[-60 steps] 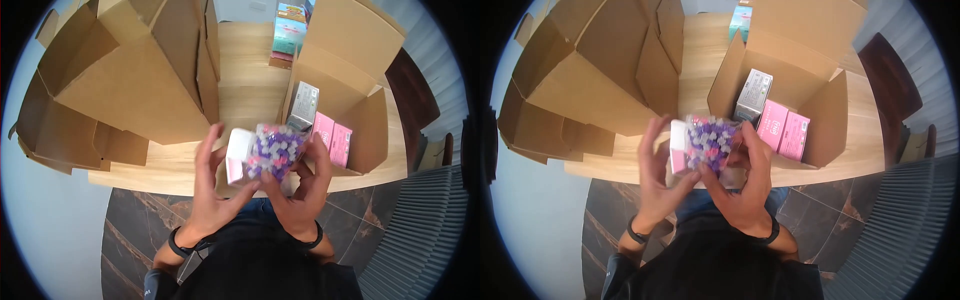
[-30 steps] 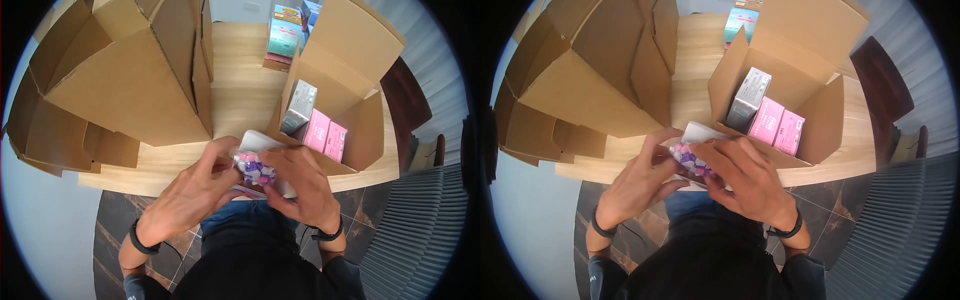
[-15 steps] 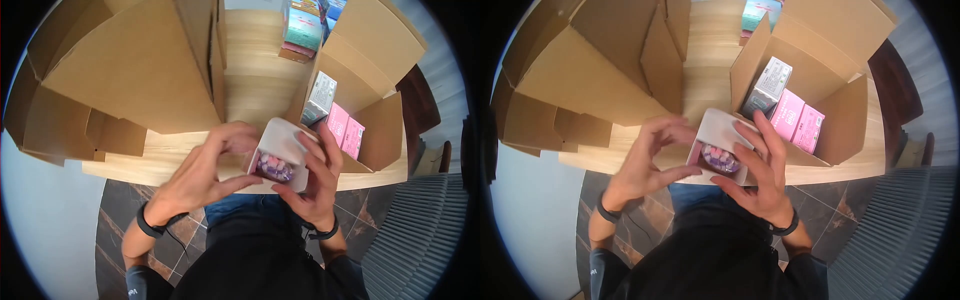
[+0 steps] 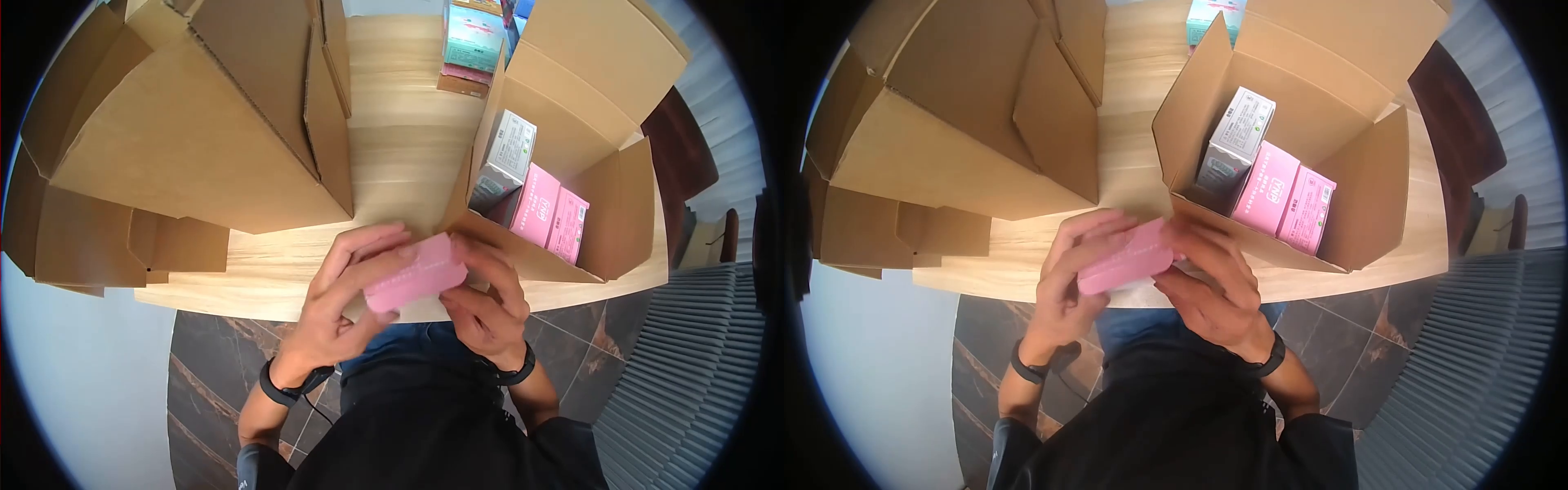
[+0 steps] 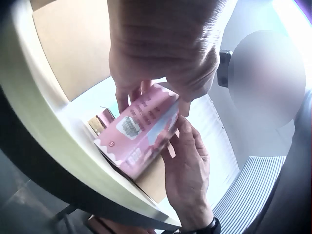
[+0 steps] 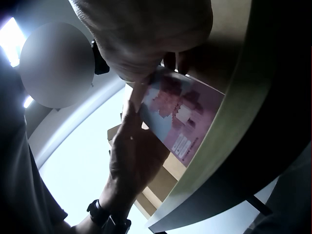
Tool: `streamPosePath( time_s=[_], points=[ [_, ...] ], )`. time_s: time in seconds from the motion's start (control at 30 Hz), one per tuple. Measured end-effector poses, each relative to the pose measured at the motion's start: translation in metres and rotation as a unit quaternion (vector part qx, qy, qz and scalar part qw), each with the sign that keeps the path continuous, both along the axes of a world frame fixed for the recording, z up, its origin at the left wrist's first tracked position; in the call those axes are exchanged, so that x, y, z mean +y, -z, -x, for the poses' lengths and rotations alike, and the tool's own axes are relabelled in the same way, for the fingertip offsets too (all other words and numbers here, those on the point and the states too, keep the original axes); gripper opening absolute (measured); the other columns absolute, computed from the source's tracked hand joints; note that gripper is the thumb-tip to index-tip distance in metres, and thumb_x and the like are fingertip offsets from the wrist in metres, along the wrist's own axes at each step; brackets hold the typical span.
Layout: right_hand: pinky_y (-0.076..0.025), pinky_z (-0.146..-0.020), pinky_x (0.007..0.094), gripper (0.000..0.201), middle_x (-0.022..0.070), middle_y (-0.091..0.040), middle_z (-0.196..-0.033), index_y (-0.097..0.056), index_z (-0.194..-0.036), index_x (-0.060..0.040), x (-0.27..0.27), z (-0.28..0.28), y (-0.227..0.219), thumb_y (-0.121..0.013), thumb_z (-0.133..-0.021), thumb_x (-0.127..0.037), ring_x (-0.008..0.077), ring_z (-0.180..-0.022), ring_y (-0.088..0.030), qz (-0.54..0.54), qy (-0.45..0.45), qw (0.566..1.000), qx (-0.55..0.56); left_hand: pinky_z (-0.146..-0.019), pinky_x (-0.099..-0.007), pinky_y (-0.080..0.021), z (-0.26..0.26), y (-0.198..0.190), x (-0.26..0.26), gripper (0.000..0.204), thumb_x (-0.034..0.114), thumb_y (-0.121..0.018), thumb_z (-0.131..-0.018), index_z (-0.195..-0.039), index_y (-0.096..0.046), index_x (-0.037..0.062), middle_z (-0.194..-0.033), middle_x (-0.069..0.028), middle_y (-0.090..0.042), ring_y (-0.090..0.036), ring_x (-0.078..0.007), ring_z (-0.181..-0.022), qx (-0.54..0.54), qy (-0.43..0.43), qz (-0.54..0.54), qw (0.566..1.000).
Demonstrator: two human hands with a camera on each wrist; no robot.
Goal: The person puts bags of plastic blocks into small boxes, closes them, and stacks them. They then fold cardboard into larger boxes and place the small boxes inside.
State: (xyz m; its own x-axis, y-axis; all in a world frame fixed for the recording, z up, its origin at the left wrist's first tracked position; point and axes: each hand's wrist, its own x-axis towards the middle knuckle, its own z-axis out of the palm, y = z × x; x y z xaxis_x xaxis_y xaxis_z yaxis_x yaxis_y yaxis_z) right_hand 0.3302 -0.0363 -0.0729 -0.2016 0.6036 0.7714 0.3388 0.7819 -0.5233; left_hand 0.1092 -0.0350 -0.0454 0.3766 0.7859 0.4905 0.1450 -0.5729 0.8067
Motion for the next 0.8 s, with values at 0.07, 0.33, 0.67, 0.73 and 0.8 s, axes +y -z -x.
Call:
streamPosePath(
  time_s=[0.07,0.33,0.67,0.73,0.8],
  points=[
    [-0.059,-0.089,0.0423,0.032,0.0218,-0.069,-0.122,-0.074,-0.108,-0.0002,0.0,-0.001,0.007,-0.084,-0.077,0.0,0.0425,-0.115,-0.067,-0.03,0.0,0.999,-0.02,-0.102,-0.0442,-0.051,-0.012,-0.003,-0.007,0.034,0.007,-0.066,-0.098,-0.131,-0.065,-0.0002,-0.141,-0.0258,-0.055,-0.06,-0.0374,-0.124,-0.088,-0.046,0.054,0.994],
    [-0.059,-0.08,0.0368,0.052,0.0167,-0.072,-0.12,-0.07,-0.123,-0.0017,-0.006,0.01,-0.023,-0.087,-0.074,-0.004,0.0309,-0.094,-0.07,0.142,0.028,0.986,0.084,-0.109,-0.0458,-0.045,-0.003,0.006,-0.001,0.039,0.013,-0.061,-0.099,-0.134,-0.06,-0.0037,-0.144,-0.0273,-0.051,-0.057,-0.0386,-0.129,-0.041,-0.012,0.041,0.998],
    [-0.056,-0.076,0.0368,0.053,0.0148,-0.066,-0.129,-0.072,-0.121,-0.0004,0.007,0.004,-0.022,-0.088,-0.072,-0.014,0.0281,-0.089,-0.066,0.09,-0.037,0.994,-0.056,-0.106,-0.0435,-0.048,0.017,-0.023,0.002,0.048,0.002,-0.07,-0.092,-0.139,-0.06,-0.0036,-0.142,-0.0205,-0.056,-0.059,-0.0362,-0.127,0.074,-0.008,0.026,0.997],
    [-0.056,-0.076,0.0376,0.051,0.0148,-0.066,-0.129,-0.072,-0.122,-0.0006,0.007,0.007,-0.023,-0.086,-0.075,-0.014,0.0278,-0.09,-0.066,0.105,-0.061,0.992,-0.023,-0.106,-0.0436,-0.049,0.018,-0.024,0.001,0.046,0.004,-0.07,-0.092,-0.137,-0.062,-0.0021,-0.142,-0.0201,-0.056,-0.059,-0.0362,-0.128,0.077,-0.013,0.07,0.994],
    [-0.057,-0.074,0.0361,0.047,0.016,-0.065,-0.132,-0.074,-0.122,-0.0028,0.007,0.009,-0.012,-0.084,-0.077,-0.013,0.0275,-0.091,-0.067,0.094,-0.044,0.994,-0.03,-0.105,-0.0436,-0.05,0.014,-0.019,0.002,0.044,0.004,-0.071,-0.091,-0.135,-0.064,-0.001,-0.142,-0.02,-0.056,-0.06,-0.0363,-0.127,0.073,-0.002,0.03,0.997]
  ],
)
